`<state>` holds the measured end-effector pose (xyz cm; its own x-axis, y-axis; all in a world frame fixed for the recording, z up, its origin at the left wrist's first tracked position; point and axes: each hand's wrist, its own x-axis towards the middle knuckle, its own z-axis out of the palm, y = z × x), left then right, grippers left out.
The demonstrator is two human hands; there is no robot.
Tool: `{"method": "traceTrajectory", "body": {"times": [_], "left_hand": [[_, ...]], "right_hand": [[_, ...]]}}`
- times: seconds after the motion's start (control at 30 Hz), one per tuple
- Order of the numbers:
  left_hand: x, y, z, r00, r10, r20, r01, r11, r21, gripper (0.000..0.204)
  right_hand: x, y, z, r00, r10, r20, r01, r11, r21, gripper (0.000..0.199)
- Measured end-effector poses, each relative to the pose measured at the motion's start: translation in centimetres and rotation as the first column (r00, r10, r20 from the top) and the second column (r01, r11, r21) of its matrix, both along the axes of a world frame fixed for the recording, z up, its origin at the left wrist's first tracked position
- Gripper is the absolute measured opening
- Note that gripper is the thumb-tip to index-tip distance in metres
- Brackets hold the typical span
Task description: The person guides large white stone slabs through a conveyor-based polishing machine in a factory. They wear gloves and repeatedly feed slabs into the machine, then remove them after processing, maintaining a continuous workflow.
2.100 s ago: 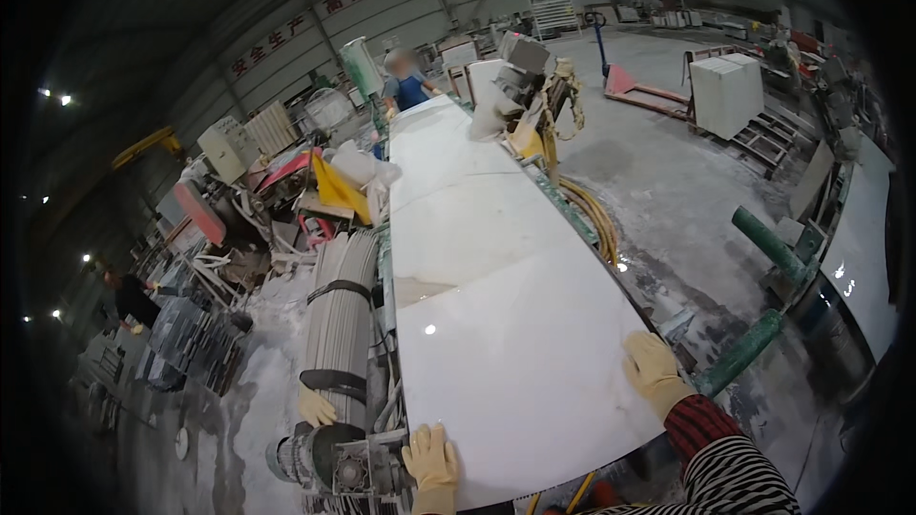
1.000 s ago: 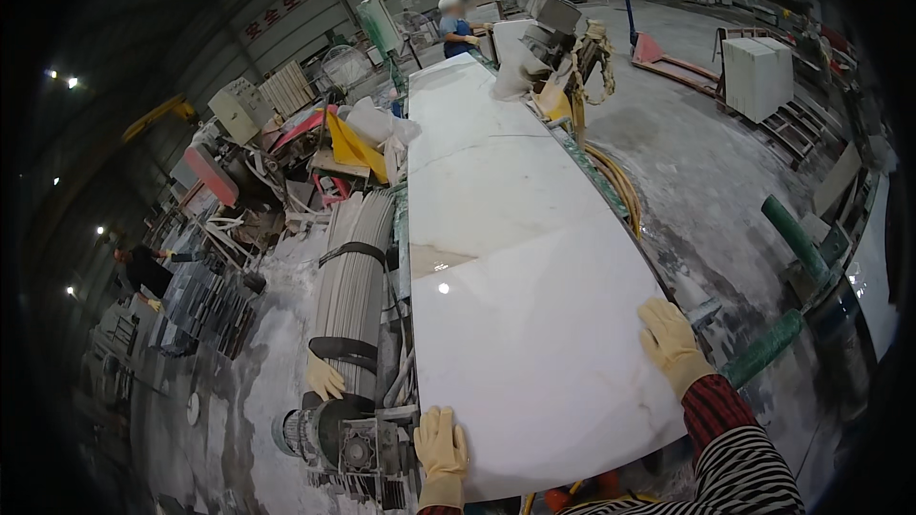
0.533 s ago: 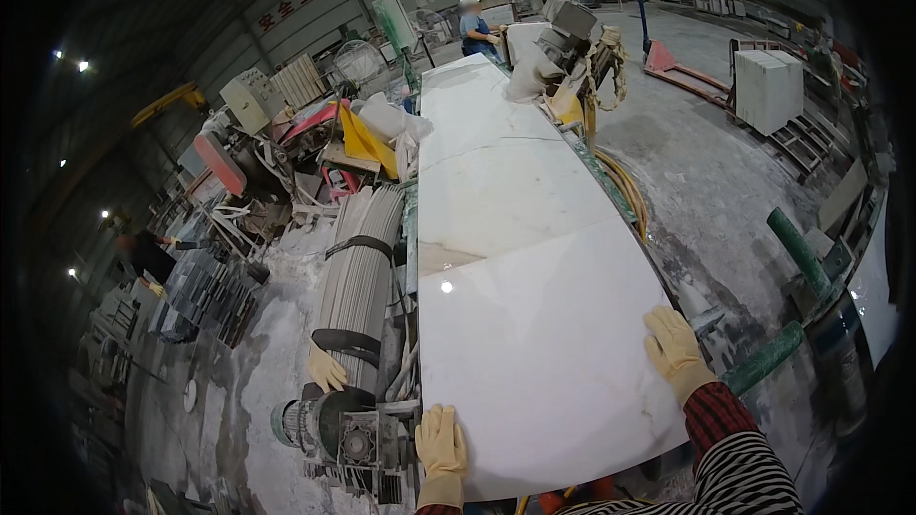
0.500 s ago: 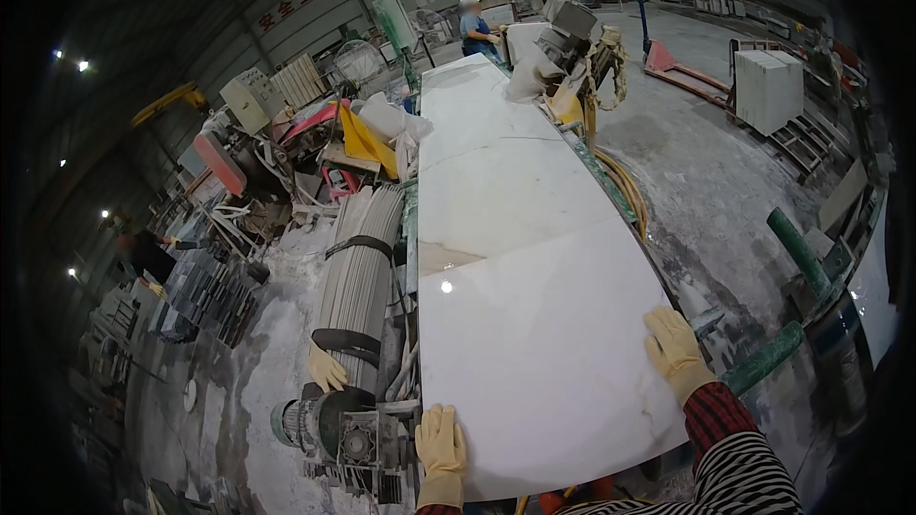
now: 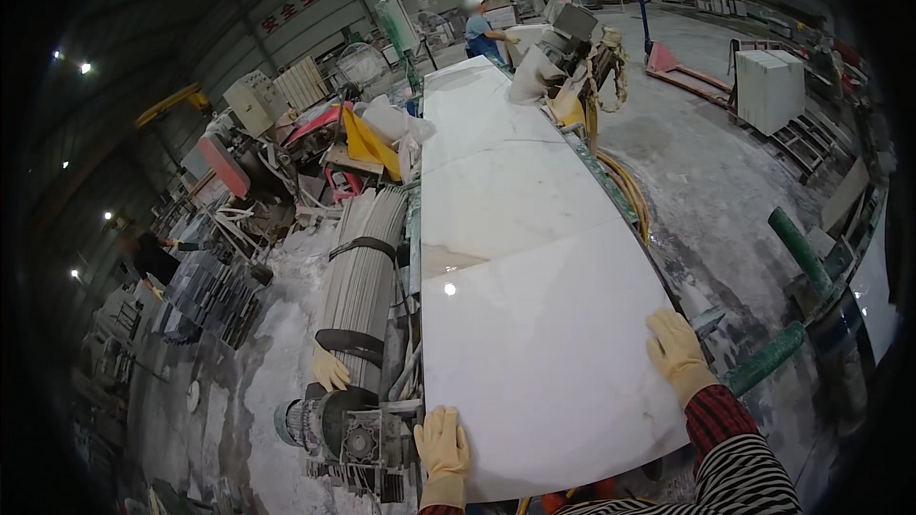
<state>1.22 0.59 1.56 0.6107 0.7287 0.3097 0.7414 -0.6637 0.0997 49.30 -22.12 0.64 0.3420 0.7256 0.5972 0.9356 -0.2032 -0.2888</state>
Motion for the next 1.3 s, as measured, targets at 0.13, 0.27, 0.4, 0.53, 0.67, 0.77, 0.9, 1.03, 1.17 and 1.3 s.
{"method": "traceTrajectory", "body": {"times": [0.13, 0.27, 0.4, 0.53, 0.67, 0.77, 0.9, 1.03, 1.17, 1.3], "left_hand": [[-0.4, 0.0, -0.4, 1.000, -0.011, 0.027, 0.012, 1.000, -0.027, 0.045], [-0.6, 0.0, -0.5, 0.999, -0.016, 0.042, 0.018, 0.998, -0.062, 0.045], [-0.7, -0.1, -0.5, 0.998, -0.025, 0.053, 0.028, 0.998, -0.057, 0.044], [-0.5, -0.5, 0.2, 1.000, -0.004, 0.025, 0.006, 0.997, -0.073, 0.044], [-0.5, -0.9, 0.6, 0.999, -0.009, 0.036, 0.011, 0.998, -0.062, 0.043], [-0.8, -0.7, 0.0, 0.997, -0.030, 0.066, 0.034, 0.997, -0.064, 0.042], [-0.9, -0.8, -0.2, 0.997, -0.028, 0.067, 0.032, 0.998, -0.058, 0.042], [-1.0, -1.0, -0.2, 0.997, -0.033, 0.071, 0.037, 0.998, -0.055, 0.043], [-1.2, -1.0, -0.3, 0.997, -0.037, 0.065, 0.041, 0.997, -0.058, 0.044], [-1.3, -1.0, -0.6, 0.998, -0.035, 0.060, 0.037, 0.999, -0.039, 0.042]], "right_hand": [[-0.1, 0.0, 0.0, 1.000, 0.014, 0.018, -0.014, 1.000, 0.008, 0.041], [-0.5, -0.2, 0.5, 0.999, 0.015, 0.036, -0.016, 1.000, 0.019, 0.041], [-0.4, -0.7, -0.4, 0.998, -0.008, -0.055, 0.005, 0.999, -0.050, 0.044], [-0.5, -0.8, -0.5, 0.999, -0.011, -0.034, 0.010, 1.000, -0.030, 0.043], [-0.9, -0.6, 0.2, 0.999, 0.008, 0.031, -0.009, 0.999, 0.031, 0.042], [-0.8, -0.7, 0.5, 1.000, 0.020, -0.010, -0.020, 1.000, 0.005, 0.042], [-1.0, -0.8, 0.4, 0.999, 0.018, 0.035, -0.019, 0.999, 0.038, 0.041], [-1.1, -1.0, 0.6, 0.999, 0.022, 0.029, -0.023, 0.999, 0.024, 0.041], [-1.1, -1.3, 0.0, 0.998, 0.008, 0.066, -0.011, 0.999, 0.042, 0.042], [-1.1, -1.6, -0.2, 1.000, 0.007, 0.026, -0.007, 1.000, 0.013, 0.044]]}}
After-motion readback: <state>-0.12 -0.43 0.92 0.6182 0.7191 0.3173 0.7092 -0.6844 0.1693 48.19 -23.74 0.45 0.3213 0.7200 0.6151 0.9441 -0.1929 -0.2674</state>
